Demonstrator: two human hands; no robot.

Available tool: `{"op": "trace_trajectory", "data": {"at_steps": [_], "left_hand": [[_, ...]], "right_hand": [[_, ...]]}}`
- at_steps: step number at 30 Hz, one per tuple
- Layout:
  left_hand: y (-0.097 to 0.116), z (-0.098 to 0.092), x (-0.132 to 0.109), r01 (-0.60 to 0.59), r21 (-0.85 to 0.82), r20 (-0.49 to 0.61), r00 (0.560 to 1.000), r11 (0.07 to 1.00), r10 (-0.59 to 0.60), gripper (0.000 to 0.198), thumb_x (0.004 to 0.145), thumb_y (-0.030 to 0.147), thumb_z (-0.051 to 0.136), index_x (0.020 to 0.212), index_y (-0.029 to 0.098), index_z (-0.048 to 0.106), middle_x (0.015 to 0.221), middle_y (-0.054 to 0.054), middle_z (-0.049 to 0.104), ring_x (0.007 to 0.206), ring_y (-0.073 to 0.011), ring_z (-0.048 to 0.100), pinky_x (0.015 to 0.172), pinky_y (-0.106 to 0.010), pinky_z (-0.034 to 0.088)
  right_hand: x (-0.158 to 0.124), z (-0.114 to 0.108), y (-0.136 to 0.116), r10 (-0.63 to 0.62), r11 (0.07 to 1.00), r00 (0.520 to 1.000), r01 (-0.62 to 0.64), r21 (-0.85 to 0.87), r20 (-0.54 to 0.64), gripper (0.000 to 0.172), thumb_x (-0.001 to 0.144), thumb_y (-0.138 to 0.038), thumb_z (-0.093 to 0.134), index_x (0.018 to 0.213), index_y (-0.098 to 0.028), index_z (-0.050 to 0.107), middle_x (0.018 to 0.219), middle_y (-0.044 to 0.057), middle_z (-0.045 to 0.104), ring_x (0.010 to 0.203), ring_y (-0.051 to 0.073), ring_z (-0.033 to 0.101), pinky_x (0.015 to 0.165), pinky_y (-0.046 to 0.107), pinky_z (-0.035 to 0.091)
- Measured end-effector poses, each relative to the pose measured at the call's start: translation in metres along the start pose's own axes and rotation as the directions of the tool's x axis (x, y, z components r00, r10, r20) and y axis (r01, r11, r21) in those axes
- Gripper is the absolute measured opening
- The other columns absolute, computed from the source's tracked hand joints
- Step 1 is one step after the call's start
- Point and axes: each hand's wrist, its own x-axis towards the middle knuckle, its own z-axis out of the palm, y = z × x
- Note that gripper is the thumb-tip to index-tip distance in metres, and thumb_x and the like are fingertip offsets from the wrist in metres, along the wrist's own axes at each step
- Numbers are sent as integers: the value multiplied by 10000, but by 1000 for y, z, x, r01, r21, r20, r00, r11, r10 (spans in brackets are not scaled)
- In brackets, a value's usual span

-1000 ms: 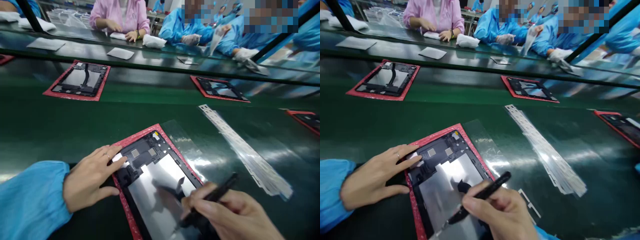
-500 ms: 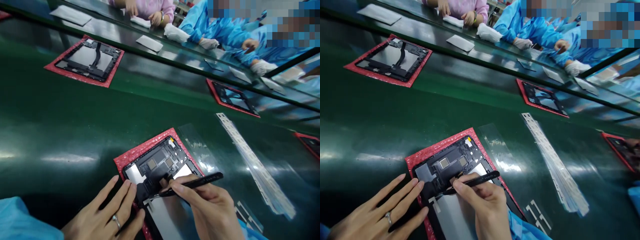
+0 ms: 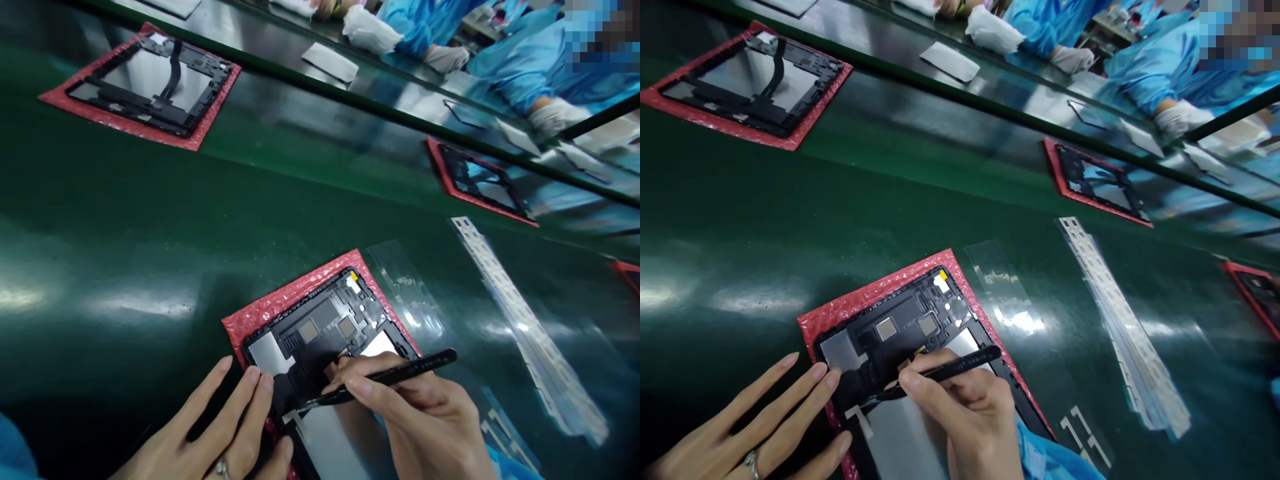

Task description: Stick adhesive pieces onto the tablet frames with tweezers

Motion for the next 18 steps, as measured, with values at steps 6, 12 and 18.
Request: {"op": "trace_trajectory", "data": {"at_steps": [6, 12, 18], "left_hand": [[-3, -4, 2, -23, 34, 20, 1000, 999, 22, 370, 768, 373, 501, 1112, 236, 486, 1062, -45, 561, 1065, -218, 471, 897, -369, 385], [-5, -4, 2, -36, 20, 50, 998, 999, 35, 414, 745, 379, 537, 1126, 230, 474, 1070, -29, 556, 1073, -218, 465, 921, -373, 367], [-6, -6, 2, -31, 1, 59, 998, 1000, 31, 404, 747, 374, 539, 1123, 238, 476, 1071, -15, 555, 1084, -212, 452, 945, -370, 343]], "right_hand": [[-1, 1, -1, 17, 1000, 1000, -18, -22, -20, 135, 636, -116, 634, 618, -232, 701, 619, -7, 685, 602, 139, 615, 588, 202, 483], [-1, 1, -3, 49, 999, 999, -49, 6, -14, 123, 636, -132, 641, 618, -239, 700, 626, -15, 683, 614, 136, 612, 597, 198, 483], [-2, 1, -3, 43, 999, 999, -43, -17, -32, 113, 629, -137, 647, 598, -233, 699, 609, -12, 679, 597, 136, 606, 584, 198, 477]]}}
